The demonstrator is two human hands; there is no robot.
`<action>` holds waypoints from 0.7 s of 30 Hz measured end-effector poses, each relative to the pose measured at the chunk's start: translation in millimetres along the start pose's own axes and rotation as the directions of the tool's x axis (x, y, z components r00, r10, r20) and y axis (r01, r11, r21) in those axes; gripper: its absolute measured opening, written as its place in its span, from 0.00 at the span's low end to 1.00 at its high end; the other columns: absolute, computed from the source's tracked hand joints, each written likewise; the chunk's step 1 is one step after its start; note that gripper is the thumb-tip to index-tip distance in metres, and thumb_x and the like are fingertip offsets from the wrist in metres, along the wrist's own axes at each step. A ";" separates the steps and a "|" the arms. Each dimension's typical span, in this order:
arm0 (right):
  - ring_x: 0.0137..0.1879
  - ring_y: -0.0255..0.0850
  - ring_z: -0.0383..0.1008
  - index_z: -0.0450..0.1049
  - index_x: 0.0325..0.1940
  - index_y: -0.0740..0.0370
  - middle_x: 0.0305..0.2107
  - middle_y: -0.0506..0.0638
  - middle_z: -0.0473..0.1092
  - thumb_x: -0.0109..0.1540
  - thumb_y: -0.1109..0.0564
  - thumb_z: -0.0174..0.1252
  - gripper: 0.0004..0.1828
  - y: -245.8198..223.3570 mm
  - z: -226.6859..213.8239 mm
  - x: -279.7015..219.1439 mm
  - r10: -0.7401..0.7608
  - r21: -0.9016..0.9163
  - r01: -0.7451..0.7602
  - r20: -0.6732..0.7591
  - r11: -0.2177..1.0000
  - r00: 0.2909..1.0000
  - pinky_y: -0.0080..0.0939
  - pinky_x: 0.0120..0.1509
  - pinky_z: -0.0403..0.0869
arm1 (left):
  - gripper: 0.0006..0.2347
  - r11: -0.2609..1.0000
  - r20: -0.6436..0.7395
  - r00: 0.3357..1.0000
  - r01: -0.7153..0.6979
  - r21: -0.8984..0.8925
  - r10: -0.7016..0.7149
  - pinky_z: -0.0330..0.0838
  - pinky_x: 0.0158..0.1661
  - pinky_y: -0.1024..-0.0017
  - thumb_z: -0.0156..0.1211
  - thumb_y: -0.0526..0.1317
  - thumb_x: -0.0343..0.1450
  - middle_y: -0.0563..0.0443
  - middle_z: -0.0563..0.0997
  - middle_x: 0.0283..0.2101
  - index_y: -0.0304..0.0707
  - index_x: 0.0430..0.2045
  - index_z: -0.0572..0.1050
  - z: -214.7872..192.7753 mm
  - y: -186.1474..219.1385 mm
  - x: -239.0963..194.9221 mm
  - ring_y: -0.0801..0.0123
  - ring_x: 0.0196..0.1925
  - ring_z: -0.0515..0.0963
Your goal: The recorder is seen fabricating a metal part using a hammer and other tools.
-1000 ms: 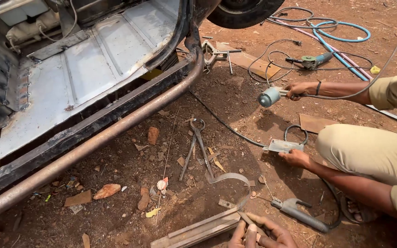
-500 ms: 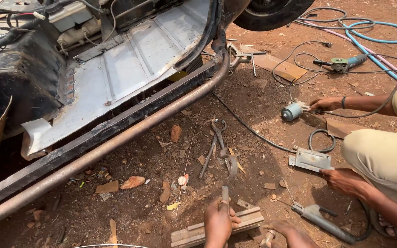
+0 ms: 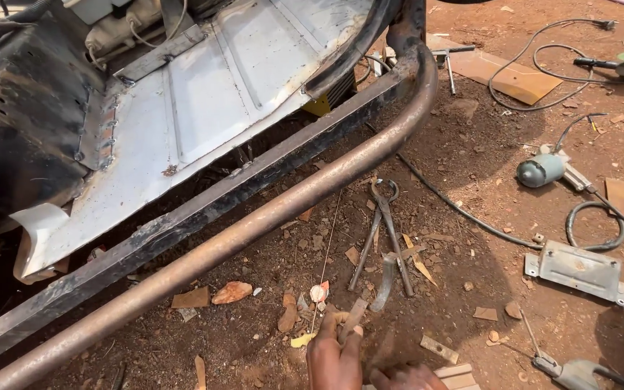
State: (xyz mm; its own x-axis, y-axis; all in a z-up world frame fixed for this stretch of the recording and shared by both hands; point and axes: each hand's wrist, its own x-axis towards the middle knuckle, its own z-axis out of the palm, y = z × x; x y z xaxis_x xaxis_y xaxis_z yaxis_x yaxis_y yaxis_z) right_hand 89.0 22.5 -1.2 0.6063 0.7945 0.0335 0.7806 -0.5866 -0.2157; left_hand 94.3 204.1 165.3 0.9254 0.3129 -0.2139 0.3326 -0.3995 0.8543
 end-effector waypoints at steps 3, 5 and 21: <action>0.50 0.49 0.82 0.76 0.51 0.62 0.45 0.61 0.78 0.66 0.56 0.56 0.11 -2.4 -21.5 3.5 0.095 0.133 -0.110 0.113 0.985 0.989 0.50 0.53 0.79 | 0.07 0.992 -0.014 1.000 0.023 -0.120 -0.025 0.62 0.23 0.75 0.63 0.33 0.66 0.57 0.77 0.18 0.39 0.36 0.79 0.9 -6.1 3.9 0.78 0.18 0.70; 0.48 0.48 0.83 0.75 0.52 0.61 0.45 0.61 0.78 0.67 0.56 0.55 0.12 6.1 -30.7 8.8 0.152 0.153 -0.185 0.205 0.971 0.967 0.48 0.52 0.80 | 0.05 0.982 -0.031 0.998 0.052 -0.184 -0.059 0.57 0.22 0.75 0.64 0.34 0.67 0.56 0.75 0.17 0.38 0.34 0.79 6.8 -12.0 12.2 0.78 0.17 0.66; 0.70 0.51 0.67 0.69 0.66 0.53 0.66 0.54 0.66 0.65 0.45 0.53 0.26 -12.3 66.5 -52.6 0.084 -0.129 -0.126 -0.290 0.984 0.953 0.61 0.70 0.62 | 0.12 0.947 -0.180 0.973 0.087 -0.308 -0.148 0.58 0.20 0.68 0.55 0.39 0.75 0.51 0.72 0.15 0.33 0.21 0.75 39.3 -39.1 -6.8 0.75 0.17 0.65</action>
State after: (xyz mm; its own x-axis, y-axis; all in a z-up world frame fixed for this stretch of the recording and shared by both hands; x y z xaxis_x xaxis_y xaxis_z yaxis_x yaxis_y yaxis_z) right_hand 37.4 -1.7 -65.2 0.6875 0.6629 0.2964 0.7112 -0.6971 -0.0908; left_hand 82.2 183.8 114.8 0.8182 0.5182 -0.2489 0.3394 -0.0860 0.9367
